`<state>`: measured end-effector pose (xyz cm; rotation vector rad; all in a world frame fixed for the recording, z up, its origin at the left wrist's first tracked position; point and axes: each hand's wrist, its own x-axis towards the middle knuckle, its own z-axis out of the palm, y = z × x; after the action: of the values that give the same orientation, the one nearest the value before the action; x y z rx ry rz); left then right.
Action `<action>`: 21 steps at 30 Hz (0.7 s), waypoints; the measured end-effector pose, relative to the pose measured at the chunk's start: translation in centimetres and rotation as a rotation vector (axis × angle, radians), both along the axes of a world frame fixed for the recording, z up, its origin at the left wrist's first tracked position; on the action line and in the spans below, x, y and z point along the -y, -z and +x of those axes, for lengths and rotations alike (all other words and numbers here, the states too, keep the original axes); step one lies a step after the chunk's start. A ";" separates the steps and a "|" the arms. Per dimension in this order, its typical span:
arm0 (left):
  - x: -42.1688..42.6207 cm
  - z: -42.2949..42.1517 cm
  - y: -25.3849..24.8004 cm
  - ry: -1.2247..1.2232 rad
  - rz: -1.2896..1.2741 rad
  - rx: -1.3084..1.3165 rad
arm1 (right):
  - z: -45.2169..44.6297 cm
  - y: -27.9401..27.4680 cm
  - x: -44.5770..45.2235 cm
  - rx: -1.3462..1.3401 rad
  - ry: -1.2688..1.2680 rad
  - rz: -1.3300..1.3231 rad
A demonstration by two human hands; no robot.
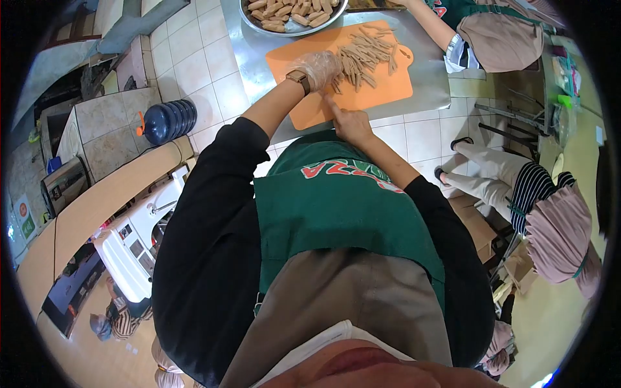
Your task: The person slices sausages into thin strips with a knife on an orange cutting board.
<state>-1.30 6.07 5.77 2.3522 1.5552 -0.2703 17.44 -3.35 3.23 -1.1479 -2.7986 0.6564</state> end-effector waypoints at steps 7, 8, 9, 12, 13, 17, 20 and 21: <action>-0.4 -2.1 -0.2 -0.063 -0.009 0.141 | 0.7 -0.8 -0.7 0.008 0.027 -0.028; -0.1 -2.6 -0.6 -0.074 0.129 0.264 | 0.9 -1.1 -0.9 0.029 0.061 -0.039; 0.4 -2.8 -1.5 -0.083 0.268 0.386 | 1.1 -1.2 -1.0 0.050 0.096 -0.049; 3.0 -3.0 0.0 -0.234 0.487 0.548 | 2.1 -1.2 -1.4 -0.016 0.153 -0.019; 3.9 -3.1 0.9 -0.219 0.488 0.541 | 2.3 -1.1 -1.6 -0.016 0.150 -0.021; 8.1 -2.6 3.9 -0.219 0.379 0.553 | 2.4 -1.2 -1.8 0.036 0.148 -0.034; 9.1 -1.7 5.0 -0.351 0.507 0.661 | 2.0 -1.3 -1.4 0.025 0.163 -0.043; 9.1 -1.6 5.0 -0.358 0.506 0.658 | 1.7 -1.2 -1.2 0.023 0.178 -0.044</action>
<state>-2.87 -3.04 0.75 2.0724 1.7577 0.9761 19.16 -2.14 4.42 -1.4005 -2.6704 0.6952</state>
